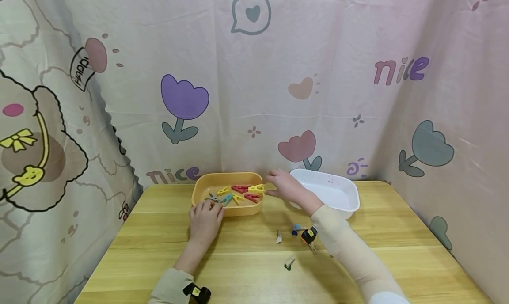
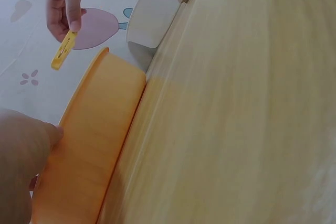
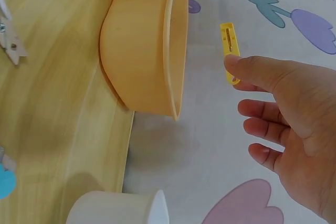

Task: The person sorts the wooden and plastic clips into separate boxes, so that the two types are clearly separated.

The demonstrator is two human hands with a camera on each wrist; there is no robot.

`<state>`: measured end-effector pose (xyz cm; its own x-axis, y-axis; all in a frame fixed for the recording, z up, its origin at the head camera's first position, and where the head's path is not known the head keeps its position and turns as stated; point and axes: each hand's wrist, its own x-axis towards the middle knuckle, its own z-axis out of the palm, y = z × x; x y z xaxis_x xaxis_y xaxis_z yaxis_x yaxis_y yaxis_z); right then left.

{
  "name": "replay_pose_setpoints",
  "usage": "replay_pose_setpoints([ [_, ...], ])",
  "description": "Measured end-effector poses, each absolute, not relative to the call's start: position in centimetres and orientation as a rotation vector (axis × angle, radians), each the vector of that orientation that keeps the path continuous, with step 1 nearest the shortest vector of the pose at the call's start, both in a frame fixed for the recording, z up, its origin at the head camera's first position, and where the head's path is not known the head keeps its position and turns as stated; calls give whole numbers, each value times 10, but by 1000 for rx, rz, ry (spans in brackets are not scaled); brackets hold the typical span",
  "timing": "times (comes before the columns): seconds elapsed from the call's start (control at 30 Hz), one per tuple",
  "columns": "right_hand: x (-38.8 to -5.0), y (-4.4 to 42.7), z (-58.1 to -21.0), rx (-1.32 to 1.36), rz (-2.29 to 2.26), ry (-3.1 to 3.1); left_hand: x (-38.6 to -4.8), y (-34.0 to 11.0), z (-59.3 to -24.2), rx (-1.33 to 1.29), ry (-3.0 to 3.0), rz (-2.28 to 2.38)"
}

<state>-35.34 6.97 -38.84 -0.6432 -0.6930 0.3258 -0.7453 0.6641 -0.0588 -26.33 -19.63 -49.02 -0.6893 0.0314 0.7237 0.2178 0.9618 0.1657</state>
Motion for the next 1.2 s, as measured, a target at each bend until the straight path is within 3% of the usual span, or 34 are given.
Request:
replay_pose_setpoints([
  [0.37,-376,51,-388,1170,296,-2642,-265,-197,-490,-180,-2292,-295],
  [1.2,-382,34,-396,1135,339,-2623,-267,-197,-495,-188,-2273,-300],
])
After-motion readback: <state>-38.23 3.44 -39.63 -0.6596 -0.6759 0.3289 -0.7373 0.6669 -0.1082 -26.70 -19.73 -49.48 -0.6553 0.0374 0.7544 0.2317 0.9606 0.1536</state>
